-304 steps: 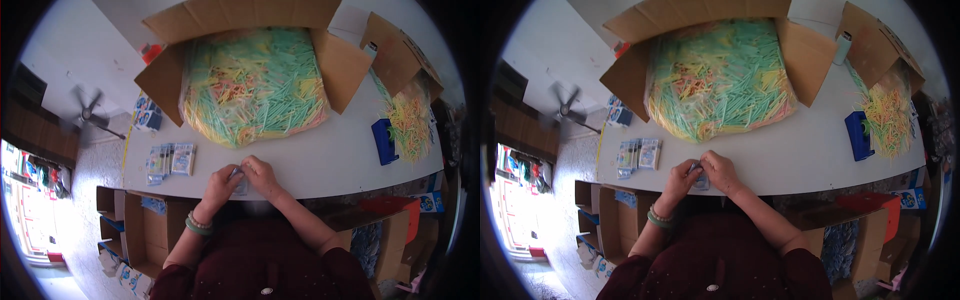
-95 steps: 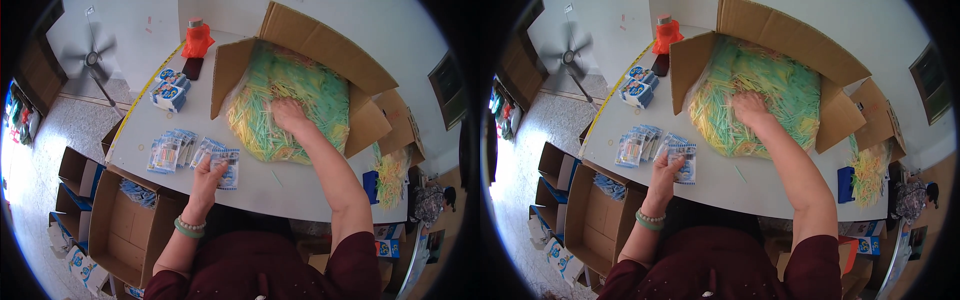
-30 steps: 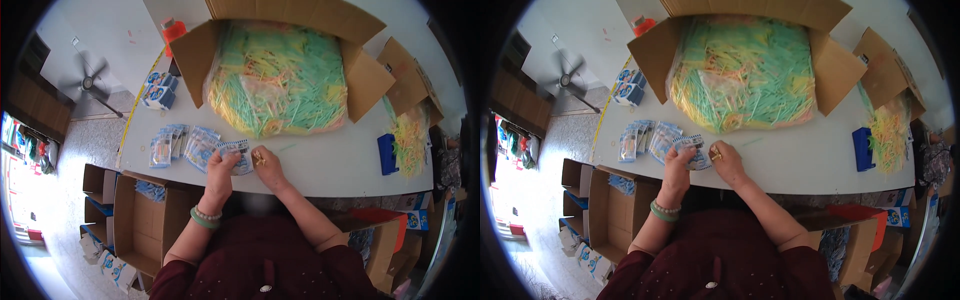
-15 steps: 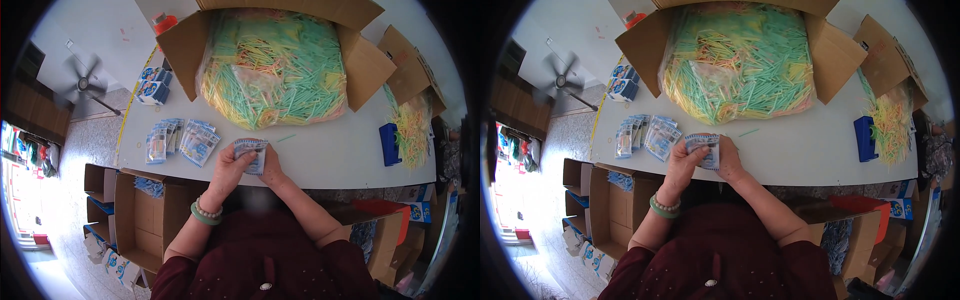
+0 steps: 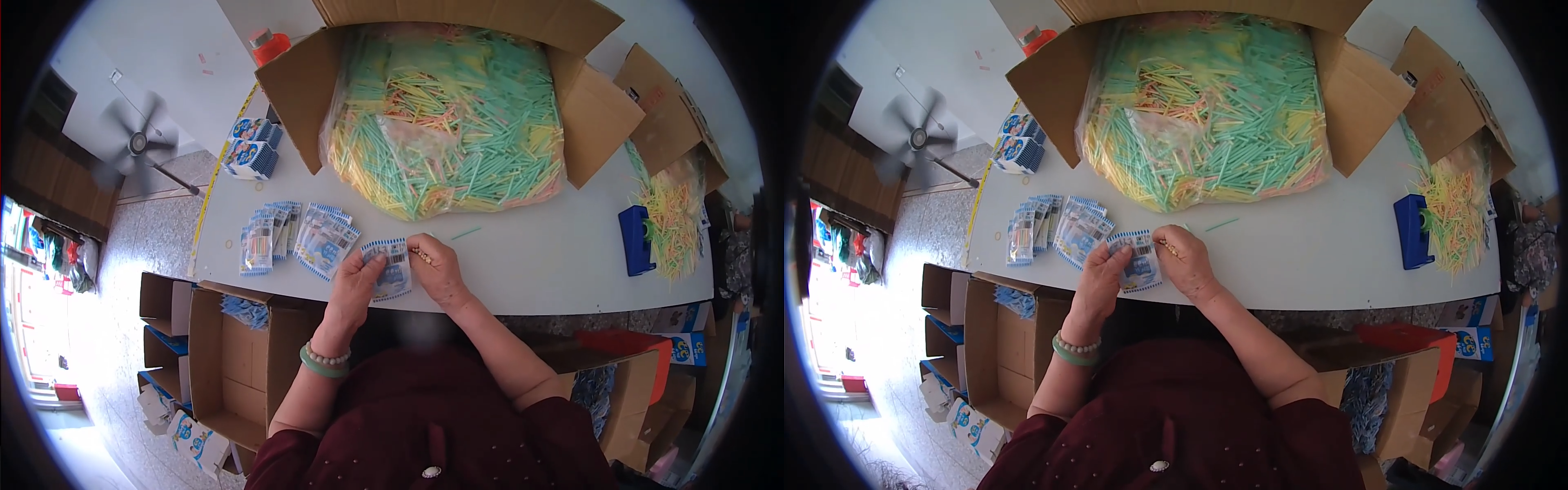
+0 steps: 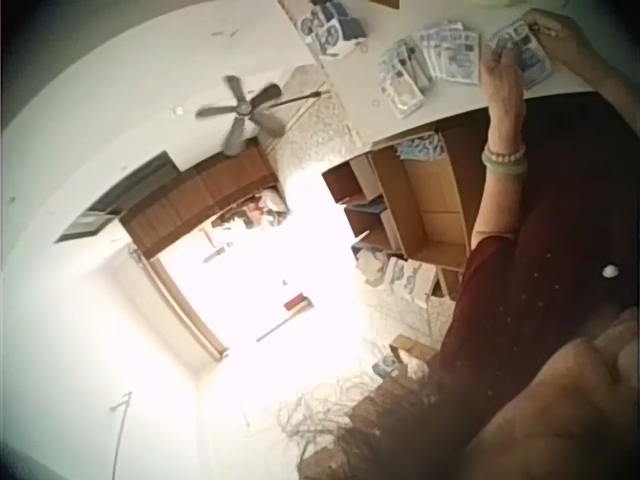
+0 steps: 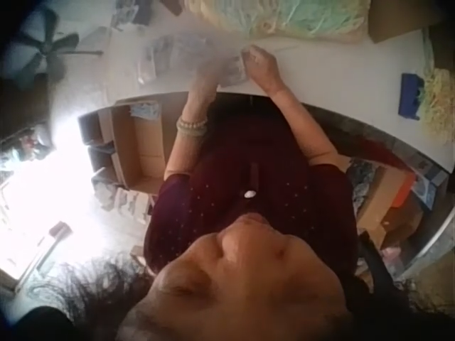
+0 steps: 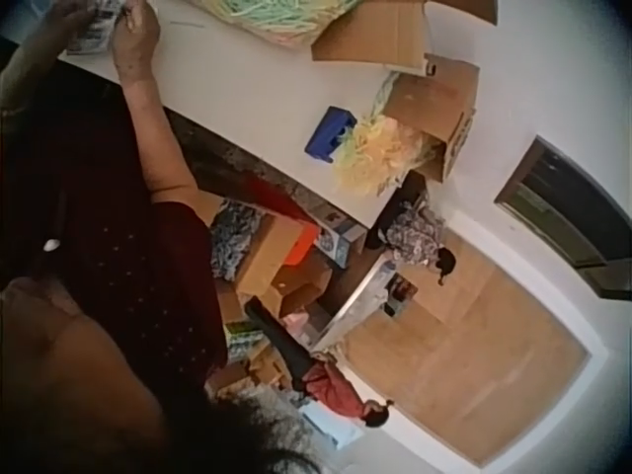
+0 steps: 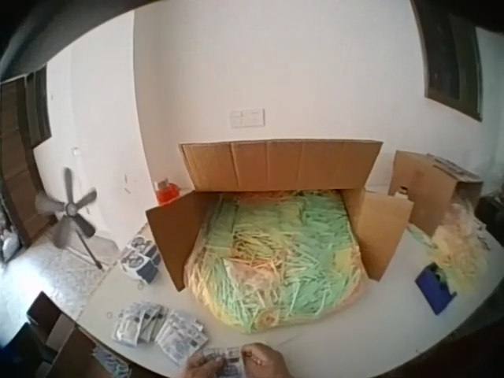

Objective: The recorder is sorting small colorful sticks into plastic sleeves and then packing them into cardboard boxes.

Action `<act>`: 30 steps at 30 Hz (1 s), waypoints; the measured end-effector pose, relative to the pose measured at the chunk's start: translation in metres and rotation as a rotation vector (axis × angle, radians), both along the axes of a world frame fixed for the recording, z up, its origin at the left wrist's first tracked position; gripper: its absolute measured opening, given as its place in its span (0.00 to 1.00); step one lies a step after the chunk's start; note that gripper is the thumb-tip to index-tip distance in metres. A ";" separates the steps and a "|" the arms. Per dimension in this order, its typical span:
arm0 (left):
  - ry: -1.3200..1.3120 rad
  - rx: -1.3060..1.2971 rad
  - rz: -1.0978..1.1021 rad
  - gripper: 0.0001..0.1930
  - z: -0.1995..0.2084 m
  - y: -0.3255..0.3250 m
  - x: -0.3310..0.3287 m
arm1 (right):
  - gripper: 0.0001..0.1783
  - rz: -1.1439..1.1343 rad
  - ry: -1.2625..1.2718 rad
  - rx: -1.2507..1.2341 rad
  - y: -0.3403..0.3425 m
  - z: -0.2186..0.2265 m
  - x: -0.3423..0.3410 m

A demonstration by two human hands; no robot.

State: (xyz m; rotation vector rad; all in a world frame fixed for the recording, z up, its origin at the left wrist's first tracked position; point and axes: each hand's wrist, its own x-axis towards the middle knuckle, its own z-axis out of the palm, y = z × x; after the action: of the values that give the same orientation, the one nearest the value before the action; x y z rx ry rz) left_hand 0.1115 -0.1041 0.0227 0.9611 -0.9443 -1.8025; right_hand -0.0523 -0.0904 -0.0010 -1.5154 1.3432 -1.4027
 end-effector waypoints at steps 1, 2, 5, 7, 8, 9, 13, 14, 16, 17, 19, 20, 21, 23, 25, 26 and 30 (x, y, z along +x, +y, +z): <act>-0.026 -0.002 -0.018 0.08 0.000 0.000 0.002 | 0.07 -0.002 0.003 -0.003 0.001 0.001 0.000; -0.023 -0.005 -0.021 0.08 0.000 0.000 0.004 | 0.07 0.003 0.029 0.004 0.001 0.003 -0.001; -0.111 -0.076 -0.034 0.07 0.004 -0.001 0.006 | 0.08 -0.016 0.020 0.047 0.006 0.007 0.003; -0.145 -0.053 -0.001 0.05 0.009 0.000 0.004 | 0.09 -0.036 -0.017 0.087 0.005 0.005 0.004; -0.145 -0.048 0.004 0.05 0.008 0.000 0.004 | 0.08 -0.019 0.064 0.045 0.004 0.002 0.003; -0.355 -0.286 0.037 0.03 0.006 -0.001 0.002 | 0.08 -0.001 0.145 0.003 0.004 0.001 0.001; -0.707 -0.706 0.117 0.11 0.003 0.003 -0.005 | 0.05 0.016 0.090 0.140 0.004 -0.002 -0.012; -0.711 -0.698 0.119 0.11 0.000 0.003 -0.003 | 0.05 0.007 -0.050 0.174 0.002 -0.001 -0.016; -0.727 -0.587 -0.017 0.05 -0.007 0.003 0.001 | 0.05 -0.002 -0.192 0.213 -0.001 0.005 -0.021; -0.731 -0.582 -0.013 0.05 -0.010 0.004 0.003 | 0.06 -0.005 -0.304 0.169 -0.001 0.016 -0.021; -0.487 -0.394 -0.028 0.14 -0.012 0.004 0.001 | 0.10 0.010 -0.465 0.088 0.001 0.044 -0.021; -0.487 -0.396 -0.032 0.14 -0.008 0.005 0.000 | 0.10 0.005 -0.466 0.087 0.002 0.059 -0.019; -0.497 -0.419 -0.049 0.13 -0.001 0.006 -0.001 | 0.11 0.026 -0.568 0.067 0.003 0.072 -0.017; -0.504 -0.446 -0.074 0.12 0.007 0.007 -0.004 | 0.12 0.039 -0.669 0.042 0.002 0.086 -0.009; -0.441 -0.402 -0.131 0.08 0.011 0.009 -0.009 | 0.13 0.083 -0.726 -0.007 0.000 0.093 -0.001; -0.440 -0.405 -0.135 0.08 0.014 0.011 -0.011 | 0.13 0.079 -0.725 -0.010 -0.001 0.092 0.003; -0.195 -0.287 -0.142 0.04 0.018 0.015 -0.019 | 0.14 0.034 -0.549 -0.087 0.003 0.077 0.009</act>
State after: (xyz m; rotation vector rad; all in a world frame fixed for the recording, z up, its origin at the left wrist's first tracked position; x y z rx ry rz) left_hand 0.0923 -0.0893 0.0402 0.9154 -1.3821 -1.6488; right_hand -0.0430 -0.0872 0.0756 -1.0791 0.9213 -1.7110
